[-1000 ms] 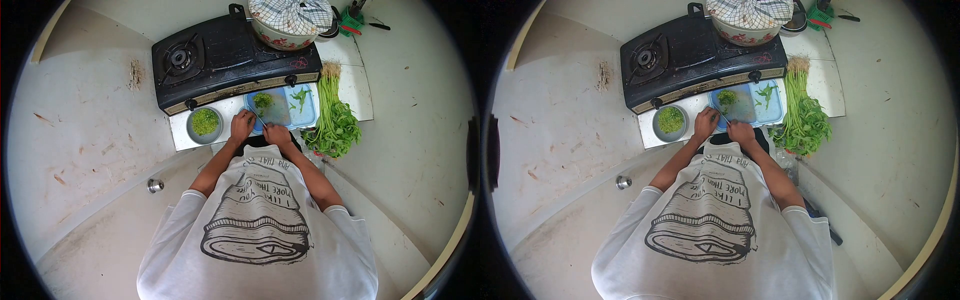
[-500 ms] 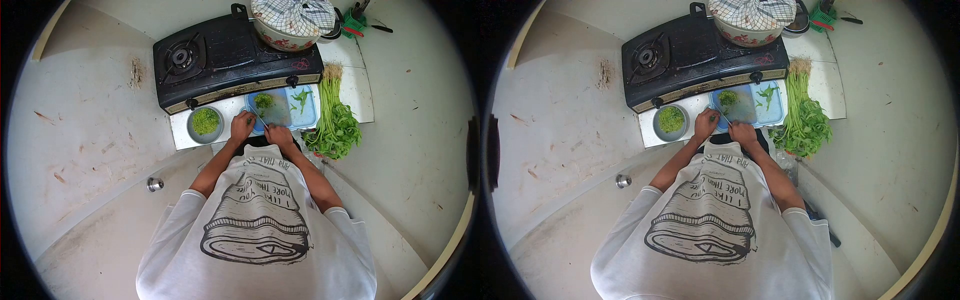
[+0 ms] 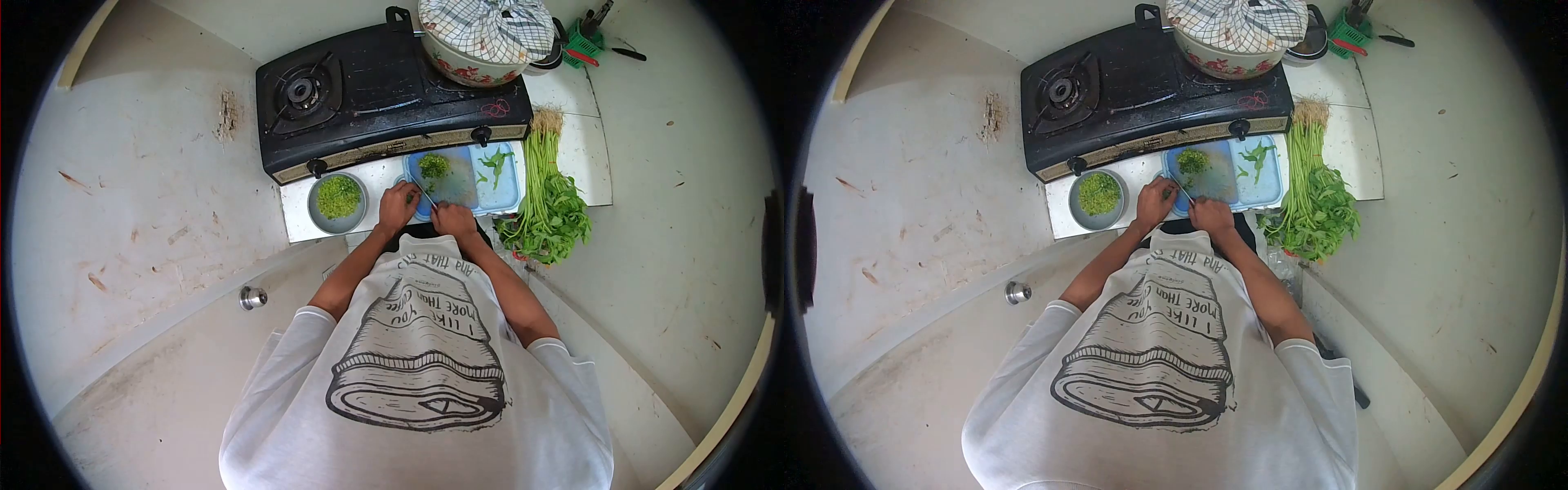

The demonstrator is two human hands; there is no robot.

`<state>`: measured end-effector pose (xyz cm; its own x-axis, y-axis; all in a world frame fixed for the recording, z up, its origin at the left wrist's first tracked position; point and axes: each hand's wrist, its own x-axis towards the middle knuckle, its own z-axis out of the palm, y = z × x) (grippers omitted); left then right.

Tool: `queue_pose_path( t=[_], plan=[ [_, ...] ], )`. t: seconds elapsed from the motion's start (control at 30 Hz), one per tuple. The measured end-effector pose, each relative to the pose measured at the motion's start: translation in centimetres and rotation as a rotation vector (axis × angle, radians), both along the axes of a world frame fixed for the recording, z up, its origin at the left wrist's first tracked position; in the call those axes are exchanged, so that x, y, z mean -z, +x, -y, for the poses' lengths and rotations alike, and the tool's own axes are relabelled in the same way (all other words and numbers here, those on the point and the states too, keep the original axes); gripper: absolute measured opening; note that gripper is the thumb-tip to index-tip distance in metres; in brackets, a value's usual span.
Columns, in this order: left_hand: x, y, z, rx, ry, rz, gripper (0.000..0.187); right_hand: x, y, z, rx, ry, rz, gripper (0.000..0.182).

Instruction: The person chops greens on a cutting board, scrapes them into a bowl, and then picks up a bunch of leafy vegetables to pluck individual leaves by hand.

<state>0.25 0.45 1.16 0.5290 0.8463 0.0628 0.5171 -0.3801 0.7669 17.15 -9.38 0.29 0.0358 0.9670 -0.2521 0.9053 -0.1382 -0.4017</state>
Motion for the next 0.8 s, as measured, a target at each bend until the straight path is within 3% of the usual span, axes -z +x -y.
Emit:
queue_pose_path(
  t=[0.27, 0.47, 0.8],
  plan=[
    [0.1, -0.2, 0.0, 0.023, 0.011, -0.035, 0.009, -0.4, 0.5, 0.8, 0.027, -0.011, -0.009, 0.043],
    [-0.1, -0.8, 0.0, 0.100, 0.187, -0.132, 0.011, -0.7, 0.2, 0.8, -0.037, 0.017, -0.012, 0.041],
    [0.4, -1.2, 0.3, 0.095, 0.096, -0.060, 0.012, -0.4, -0.4, 0.1, -0.036, 0.072, -0.016, 0.041]
  ],
)
